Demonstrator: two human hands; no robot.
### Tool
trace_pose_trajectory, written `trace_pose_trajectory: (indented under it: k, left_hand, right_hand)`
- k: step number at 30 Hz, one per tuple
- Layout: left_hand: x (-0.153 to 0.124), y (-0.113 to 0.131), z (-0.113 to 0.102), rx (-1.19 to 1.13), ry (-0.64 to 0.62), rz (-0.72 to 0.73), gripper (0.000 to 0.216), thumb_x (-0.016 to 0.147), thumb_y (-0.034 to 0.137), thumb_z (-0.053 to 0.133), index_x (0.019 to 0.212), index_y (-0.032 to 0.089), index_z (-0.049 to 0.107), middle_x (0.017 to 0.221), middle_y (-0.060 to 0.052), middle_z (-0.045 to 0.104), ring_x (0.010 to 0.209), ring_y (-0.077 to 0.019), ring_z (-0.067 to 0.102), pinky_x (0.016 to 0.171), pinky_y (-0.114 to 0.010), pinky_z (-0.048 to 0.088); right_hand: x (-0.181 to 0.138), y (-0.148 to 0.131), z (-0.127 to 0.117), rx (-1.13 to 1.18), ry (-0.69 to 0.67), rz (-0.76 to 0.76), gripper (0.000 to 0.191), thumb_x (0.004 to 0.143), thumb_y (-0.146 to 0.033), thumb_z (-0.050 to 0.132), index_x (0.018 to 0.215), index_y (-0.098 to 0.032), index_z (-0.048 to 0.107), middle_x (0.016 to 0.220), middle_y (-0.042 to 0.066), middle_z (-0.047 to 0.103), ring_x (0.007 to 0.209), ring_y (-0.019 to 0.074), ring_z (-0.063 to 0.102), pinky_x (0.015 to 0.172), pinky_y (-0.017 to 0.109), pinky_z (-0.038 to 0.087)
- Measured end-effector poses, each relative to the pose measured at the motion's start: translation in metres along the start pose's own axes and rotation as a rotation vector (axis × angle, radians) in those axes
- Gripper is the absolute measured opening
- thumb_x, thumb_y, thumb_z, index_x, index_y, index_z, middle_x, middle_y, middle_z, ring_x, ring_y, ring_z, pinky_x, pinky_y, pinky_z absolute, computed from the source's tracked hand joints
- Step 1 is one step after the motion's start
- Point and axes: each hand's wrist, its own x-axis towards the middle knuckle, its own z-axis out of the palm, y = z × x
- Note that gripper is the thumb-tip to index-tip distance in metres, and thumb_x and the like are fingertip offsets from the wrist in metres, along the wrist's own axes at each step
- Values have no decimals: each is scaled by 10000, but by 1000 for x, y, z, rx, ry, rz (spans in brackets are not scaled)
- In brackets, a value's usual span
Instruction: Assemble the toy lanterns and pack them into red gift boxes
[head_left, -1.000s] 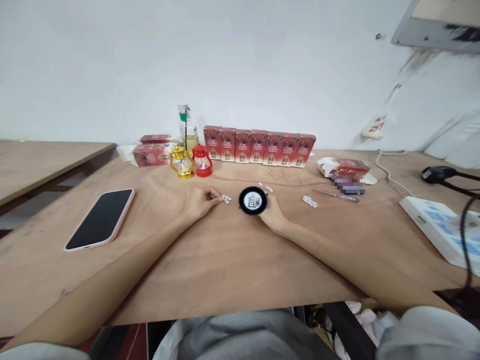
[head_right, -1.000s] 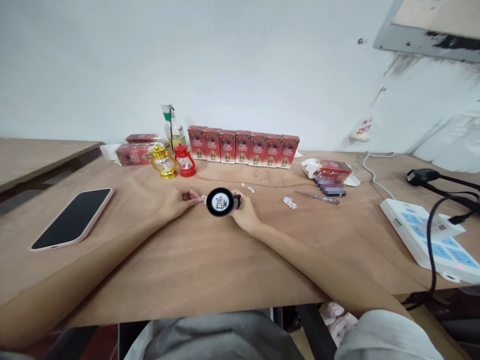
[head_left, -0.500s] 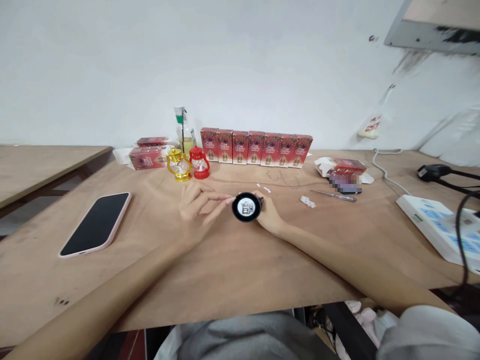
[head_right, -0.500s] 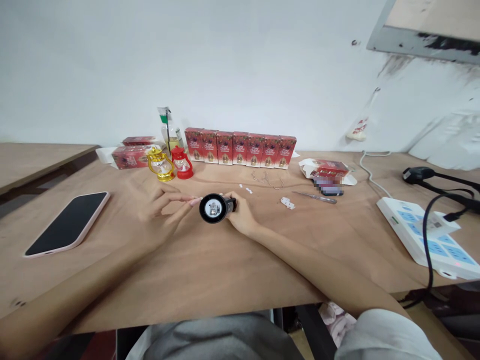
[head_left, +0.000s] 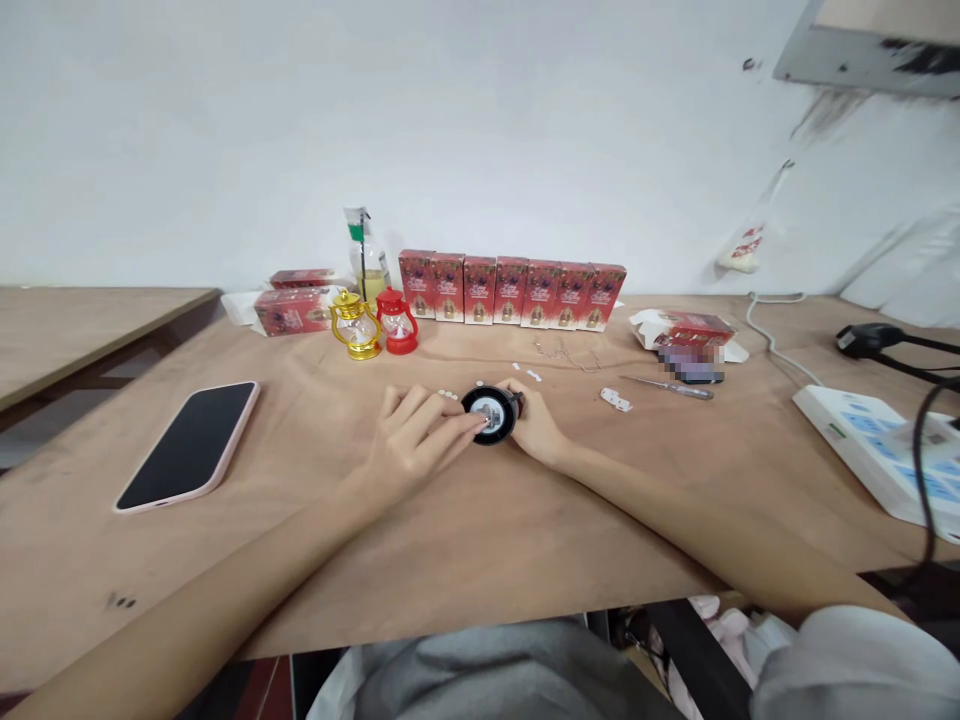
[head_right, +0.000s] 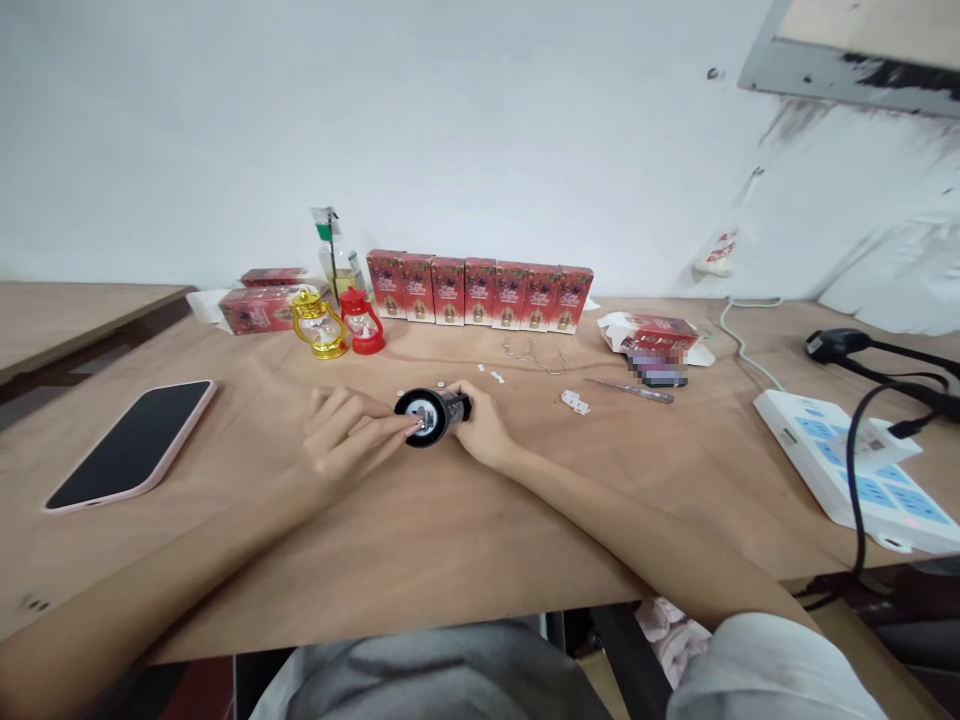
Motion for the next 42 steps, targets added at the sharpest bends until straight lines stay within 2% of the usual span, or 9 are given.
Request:
trace_pose_trajectory:
  k: [4, 8, 11, 19, 22, 25, 35, 38, 42]
  left_hand:
    - [-4, -6, -3, 116, -33, 213, 194, 853, 97, 549, 1006, 199, 612, 792, 11, 680, 683, -129, 524, 629, -302, 320]
    - [-2, -7, -4, 88, -49, 182, 189, 865, 95, 531, 983, 205, 629, 778, 3, 677, 695, -134, 525, 627, -306, 316]
    - [3, -3, -3, -69, -87, -9, 111, 863, 161, 573, 895, 226, 657, 739, 0, 641, 660, -125, 500, 612, -301, 301]
    - [14, 3, -2, -649, -228, -751, 131, 755, 332, 692, 741, 203, 672, 730, 2, 540, 712, -130, 510, 656, -273, 390]
    - [15, 2, 1, -805, -237, -1020, 296, 603, 306, 787, 796, 184, 599, 774, 16, 564, 703, -120, 501, 621, -251, 384]
    - [14, 0, 5, -940, -274, -1176, 452, 507, 275, 822, 850, 174, 546, 879, -3, 588, 747, -125, 524, 627, -249, 392]
    - [10, 4, 10, -1119, -367, -1227, 433, 569, 351, 781, 866, 173, 521, 932, -33, 604, 854, -174, 575, 684, -277, 435]
    - [9, 10, 11, -1111, -337, -1214, 380, 635, 373, 738, 877, 172, 525, 901, -26, 605, 854, -168, 566, 720, -284, 430]
    - [7, 22, 15, -1042, -256, -1187, 335, 729, 401, 660, 931, 173, 521, 1022, -57, 602, 926, -181, 565, 775, -303, 432]
  right_hand:
    - [1, 2, 0, -24, 7, -6, 204, 585, -208, 656, 758, -185, 549, 735, -13, 622, 734, 160, 582, 711, 288, 449]
    - [1, 3, 0, -15, 10, 1, 220, 581, -225, 678, 747, -185, 538, 747, -8, 625, 745, 163, 585, 723, 294, 447]
    - [1, 4, -1, -21, -9, -3, 239, 577, -211, 690, 761, -184, 539, 755, -7, 631, 745, 164, 582, 725, 295, 444]
    - [-1, 4, -4, -75, -57, -1, 230, 602, -180, 660, 798, -190, 541, 784, -3, 638, 759, 171, 588, 720, 296, 440]
    - [-1, 3, -5, -102, -71, -24, 209, 619, -178, 645, 802, -190, 545, 788, -1, 640, 760, 171, 593, 721, 297, 442]
    - [-1, 2, -5, -134, -72, -58, 188, 640, -173, 642, 810, -186, 563, 803, 6, 645, 789, 173, 597, 749, 303, 444]
    - [-2, -3, -5, -148, -98, -82, 199, 638, -172, 630, 828, -173, 571, 814, 23, 642, 796, 180, 597, 756, 314, 449]
    - [-2, -4, -5, -140, -86, -76, 199, 632, -172, 618, 821, -179, 558, 807, 17, 634, 790, 179, 592, 740, 306, 446]
    - [-3, -3, -5, -148, -67, -45, 184, 636, -182, 605, 808, -188, 540, 787, 4, 626, 746, 168, 577, 689, 284, 437]
